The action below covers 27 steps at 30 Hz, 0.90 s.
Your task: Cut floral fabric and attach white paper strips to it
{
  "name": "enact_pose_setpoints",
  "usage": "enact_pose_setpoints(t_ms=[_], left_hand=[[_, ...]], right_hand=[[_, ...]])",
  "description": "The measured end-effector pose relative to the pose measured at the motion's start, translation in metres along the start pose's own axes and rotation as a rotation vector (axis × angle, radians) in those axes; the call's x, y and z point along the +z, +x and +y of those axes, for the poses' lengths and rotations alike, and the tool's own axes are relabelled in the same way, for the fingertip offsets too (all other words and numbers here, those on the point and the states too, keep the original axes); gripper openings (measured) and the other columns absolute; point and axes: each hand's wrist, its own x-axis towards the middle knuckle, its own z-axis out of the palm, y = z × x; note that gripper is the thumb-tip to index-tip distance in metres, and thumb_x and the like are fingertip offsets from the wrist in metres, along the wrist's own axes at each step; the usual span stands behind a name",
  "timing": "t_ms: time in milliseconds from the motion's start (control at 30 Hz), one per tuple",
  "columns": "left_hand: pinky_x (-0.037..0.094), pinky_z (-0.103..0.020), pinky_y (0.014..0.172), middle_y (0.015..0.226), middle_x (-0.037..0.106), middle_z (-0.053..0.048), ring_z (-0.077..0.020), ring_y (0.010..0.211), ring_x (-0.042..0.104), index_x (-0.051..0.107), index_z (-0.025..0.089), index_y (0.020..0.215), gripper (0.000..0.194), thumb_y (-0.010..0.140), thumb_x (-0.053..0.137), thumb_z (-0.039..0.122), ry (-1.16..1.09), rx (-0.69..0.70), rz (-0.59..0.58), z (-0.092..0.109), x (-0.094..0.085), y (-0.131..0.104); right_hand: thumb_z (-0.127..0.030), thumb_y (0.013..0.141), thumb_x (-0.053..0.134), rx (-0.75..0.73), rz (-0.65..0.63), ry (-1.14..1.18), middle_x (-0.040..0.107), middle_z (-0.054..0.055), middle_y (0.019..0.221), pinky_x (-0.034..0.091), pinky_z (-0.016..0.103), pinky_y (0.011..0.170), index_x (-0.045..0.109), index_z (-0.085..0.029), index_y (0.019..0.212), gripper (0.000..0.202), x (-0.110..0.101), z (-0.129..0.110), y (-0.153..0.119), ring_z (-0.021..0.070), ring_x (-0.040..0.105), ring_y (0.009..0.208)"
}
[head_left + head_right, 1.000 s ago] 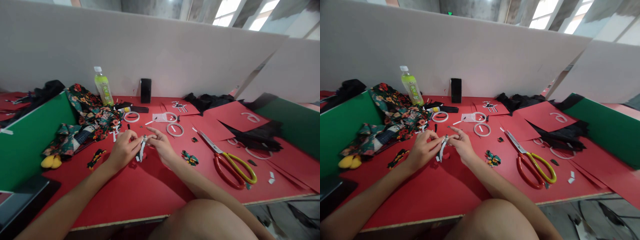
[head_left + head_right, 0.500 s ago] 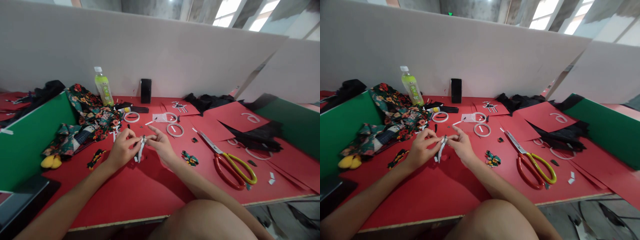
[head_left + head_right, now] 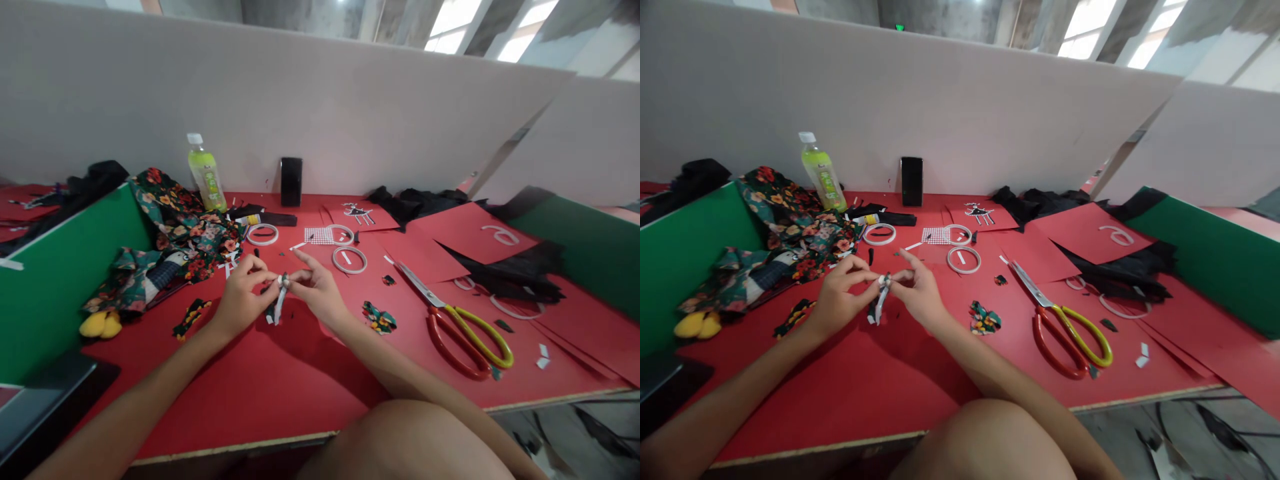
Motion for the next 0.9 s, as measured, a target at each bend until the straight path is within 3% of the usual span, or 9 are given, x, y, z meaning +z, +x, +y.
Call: enact_pose_setpoints(t_ms=[167,467,733,900], left_hand=[[0.044,-0.027,0.068,0.071,0.051,0.001,-0.0122,0.068,0.052,0.07,0.019,0.071,0.012,0.074,0.06,0.025,-0.198,-0.251,-0.013,-0.0007,0.0002,0.0023],[0.042,-0.026,0.061,0.067,0.054,0.0,-0.0129,0.066,0.053,0.07,0.019,0.061,0.011,0.063,0.064,0.028,-0.544,-0.601,-0.028,0.0,0.0013,0.0047],[0.042,-0.025,0.059,0.062,0.056,-0.001,-0.0136,0.065,0.052,0.065,0.018,0.052,0.014,0.063,0.064,0.028,-0.631,-0.656,-0.034,0.0,0.0023,0.0057],[0.042,-0.027,0.06,0.065,0.056,-0.001,-0.0131,0.064,0.052,0.068,0.018,0.06,0.012,0.064,0.063,0.028,-0.499,-0.586,-0.027,-0.0031,0.0021,0.0045]], right_hand=[[-0.019,0.069,0.064,-0.003,-0.004,-0.04,0.064,-0.002,0.07,0.049,0.039,0.072,0.052,-0.04,0.122,0.058,-0.0002,-0.0001,0.0003,0.0205,0.063,0.07],[-0.019,0.069,0.064,0.021,0.004,-0.044,0.065,-0.002,0.071,0.048,0.04,0.073,0.05,-0.039,0.124,0.061,0.0027,-0.0041,-0.0015,0.0214,0.063,0.072],[-0.016,0.069,0.066,0.033,0.006,0.004,0.065,-0.003,0.07,0.048,0.038,0.073,0.05,-0.038,0.125,0.063,0.0053,-0.0079,-0.004,0.0194,0.062,0.071],[-0.015,0.067,0.066,0.051,0.008,0.028,0.064,-0.005,0.068,0.047,0.033,0.074,0.05,-0.029,0.124,0.061,0.0033,-0.0024,-0.0014,0.0146,0.06,0.066]])
